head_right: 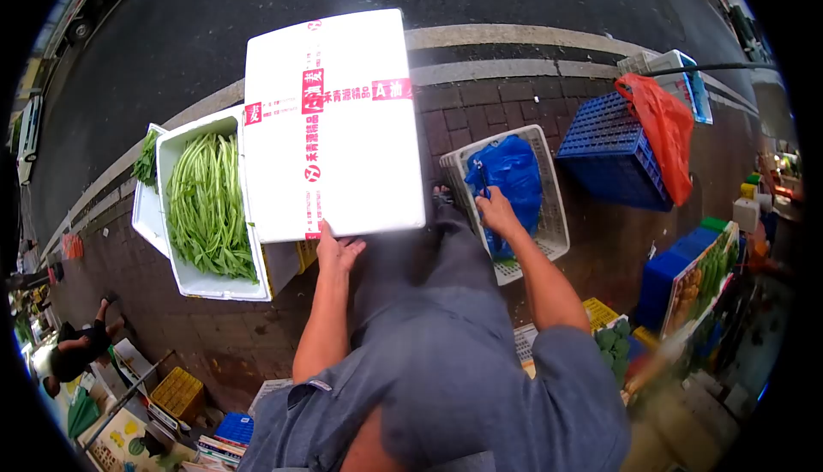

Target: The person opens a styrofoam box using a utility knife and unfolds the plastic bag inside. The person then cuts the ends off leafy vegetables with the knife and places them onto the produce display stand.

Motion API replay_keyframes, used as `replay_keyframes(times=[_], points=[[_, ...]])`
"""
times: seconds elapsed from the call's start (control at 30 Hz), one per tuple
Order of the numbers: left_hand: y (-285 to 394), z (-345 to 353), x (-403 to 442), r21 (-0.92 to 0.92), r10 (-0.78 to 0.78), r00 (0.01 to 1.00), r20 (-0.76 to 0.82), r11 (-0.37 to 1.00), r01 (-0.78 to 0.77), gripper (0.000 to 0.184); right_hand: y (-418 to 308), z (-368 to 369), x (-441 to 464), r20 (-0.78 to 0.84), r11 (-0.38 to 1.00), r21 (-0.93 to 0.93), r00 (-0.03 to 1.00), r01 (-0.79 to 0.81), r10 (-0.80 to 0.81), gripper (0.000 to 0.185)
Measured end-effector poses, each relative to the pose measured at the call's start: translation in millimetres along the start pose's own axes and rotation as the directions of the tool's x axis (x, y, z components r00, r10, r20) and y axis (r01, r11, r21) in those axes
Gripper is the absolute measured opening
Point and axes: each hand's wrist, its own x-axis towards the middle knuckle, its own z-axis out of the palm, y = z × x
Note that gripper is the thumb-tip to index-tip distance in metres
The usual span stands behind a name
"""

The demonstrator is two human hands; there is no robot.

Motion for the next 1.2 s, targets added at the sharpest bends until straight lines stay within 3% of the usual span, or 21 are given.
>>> replay_keyframes(times=[0.07, 0.2, 0.3, 0.4, 0.53, 0.7, 0.8, 0.93, 1.2], points=[[-3, 27, -7, -0.124, 0.055, 0.998, -0.003, 0.991, -0.055, 0.079, -22, -9, 36, 0.086, 0.997, 0.035, 0.993, 0.073, -0.075, 0.027], [-15, 55, -10, -0.184, 0.124, 0.984, -0.125, 0.972, -0.146, 0.076, -78, -12, 115, 0.156, 0.962, 0.070, 0.950, 0.264, -0.272, 0.025], [-11, 53, 7, -0.295, 0.089, 0.993, -0.076, 0.949, -0.107, 0.076, -107, -7, 182, 0.201, 0.971, 0.144, 0.955, 0.192, -0.219, 0.028], [2, 92, -9, -0.267, 0.025, 0.979, -0.201, 0.960, -0.079, 0.076, -139, -2, 239, 0.196, 0.950, 0.197, 0.940, 0.242, -0.280, 0.030], [-1, 95, -6, -0.164, 0.018, 0.947, -0.321, 0.984, -0.074, 0.076, -183, 1, 297, 0.214, 0.941, 0.231, 0.931, 0.247, -0.296, 0.033], [-3, 90, 0, -0.058, 0.013, 0.889, -0.458, 0.997, -0.044, 0.074, -204, 32, 394, 0.142, 0.920, 0.137, 0.912, 0.368, -0.386, 0.033], [-7, 84, 5, -0.121, 0.007, 0.875, -0.484, 0.990, -0.075, 0.073, -220, 39, 405, 0.139, 0.887, 0.110, 0.876, 0.449, -0.461, 0.032], [-4, 87, 3, -0.117, -0.019, 0.856, -0.517, 0.992, -0.048, 0.072, -240, 27, 391, 0.188, 0.920, 0.174, 0.906, 0.350, -0.380, 0.031], [-6, 76, 11, -0.110, -0.023, 0.850, -0.526, 0.993, -0.042, 0.074, -220, 49, 397, -0.091, 0.820, -0.033, 0.816, 0.571, -0.571, 0.032]])
